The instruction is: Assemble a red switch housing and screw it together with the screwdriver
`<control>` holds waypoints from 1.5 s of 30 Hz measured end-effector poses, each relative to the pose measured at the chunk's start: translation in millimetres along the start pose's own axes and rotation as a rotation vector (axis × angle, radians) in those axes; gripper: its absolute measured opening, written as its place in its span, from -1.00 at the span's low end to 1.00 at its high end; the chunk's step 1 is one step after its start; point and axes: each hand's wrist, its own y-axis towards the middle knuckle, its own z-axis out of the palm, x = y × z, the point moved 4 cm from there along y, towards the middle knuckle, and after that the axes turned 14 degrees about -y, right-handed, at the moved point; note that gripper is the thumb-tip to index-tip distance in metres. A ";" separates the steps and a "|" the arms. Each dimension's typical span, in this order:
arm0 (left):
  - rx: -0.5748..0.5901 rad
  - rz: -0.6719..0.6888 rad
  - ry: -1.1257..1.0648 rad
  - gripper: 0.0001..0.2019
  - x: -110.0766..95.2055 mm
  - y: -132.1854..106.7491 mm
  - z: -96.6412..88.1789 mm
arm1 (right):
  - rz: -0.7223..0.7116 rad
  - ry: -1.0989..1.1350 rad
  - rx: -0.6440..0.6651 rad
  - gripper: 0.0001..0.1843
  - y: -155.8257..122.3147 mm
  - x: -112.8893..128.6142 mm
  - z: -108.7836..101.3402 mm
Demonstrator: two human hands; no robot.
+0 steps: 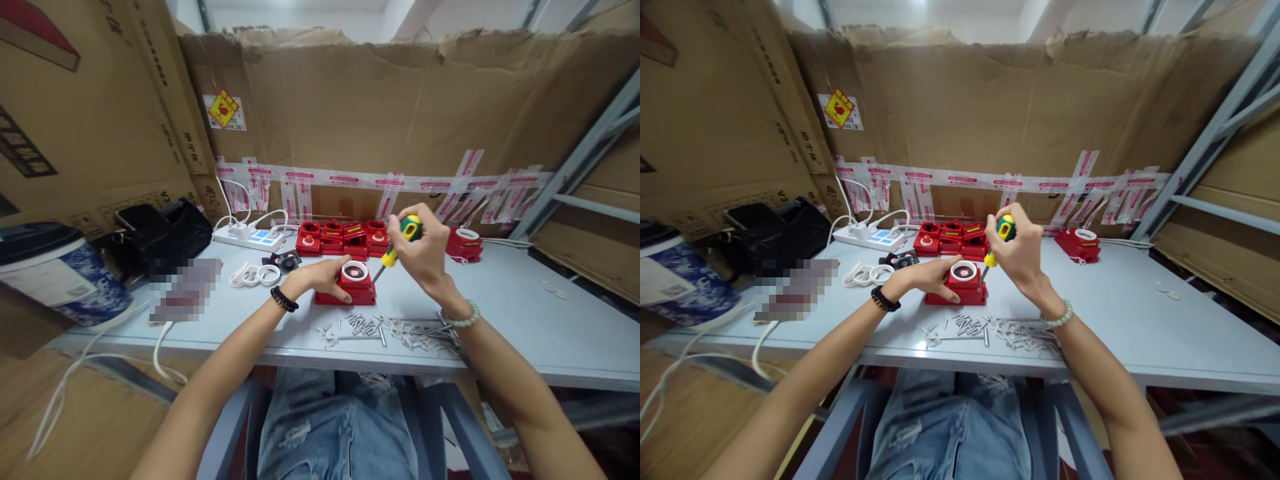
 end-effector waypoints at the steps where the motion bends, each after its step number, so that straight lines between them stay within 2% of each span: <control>1: 0.005 -0.003 -0.020 -0.05 1.2 0.2 0.5 | 0.034 0.032 -0.030 -0.83 1.2 -3.9 -3.9; 4: 0.010 0.001 -0.078 -0.12 3.4 -0.6 1.5 | 0.111 0.121 -0.055 -0.82 3.2 -11.5 -9.9; 8: -0.014 0.042 -0.136 -0.20 1.7 -5.5 0.6 | 0.116 0.137 -0.010 -0.81 2.5 -11.7 -9.2; 12: -0.039 0.103 -0.188 -0.14 -1.6 -9.0 -2.0 | 0.117 0.126 -0.006 -0.81 1.9 -11.3 -9.8; 16: -0.148 0.113 -0.065 -0.09 -9.1 -15.9 -9.4 | 0.125 0.129 -0.020 -0.81 2.2 -13.6 -12.3; 18: -0.274 0.125 0.035 -0.23 -19.6 -27.8 -13.0 | 0.131 0.133 -0.032 -0.82 2.5 -15.2 -13.6; 21: -0.455 0.125 0.245 -0.70 -39.9 -54.1 -7.8 | 0.132 0.138 -0.055 -0.82 3.4 -16.8 -15.8; 22: -0.458 0.104 0.301 -0.73 -44.9 -61.6 -1.6 | 0.131 0.138 -0.060 -0.82 3.8 -16.9 -16.5; 25: -0.328 0.022 0.359 -0.69 -51.0 -73.2 22.2 | 0.126 0.132 -0.066 -0.82 4.3 -16.0 -18.1; 29: -0.187 -0.048 0.362 -0.73 -47.4 -69.4 40.6 | 0.129 0.124 -0.071 -0.81 4.2 -13.4 -20.0; 34: -0.166 -0.059 0.355 -0.84 -44.3 -62.7 42.6 | 0.131 0.134 -0.079 -0.81 4.5 -13.5 -21.4; 45: -0.198 -0.020 0.301 -0.80 -40.0 -64.0 47.7 | 0.161 0.168 -0.117 -0.81 4.5 -21.8 -17.1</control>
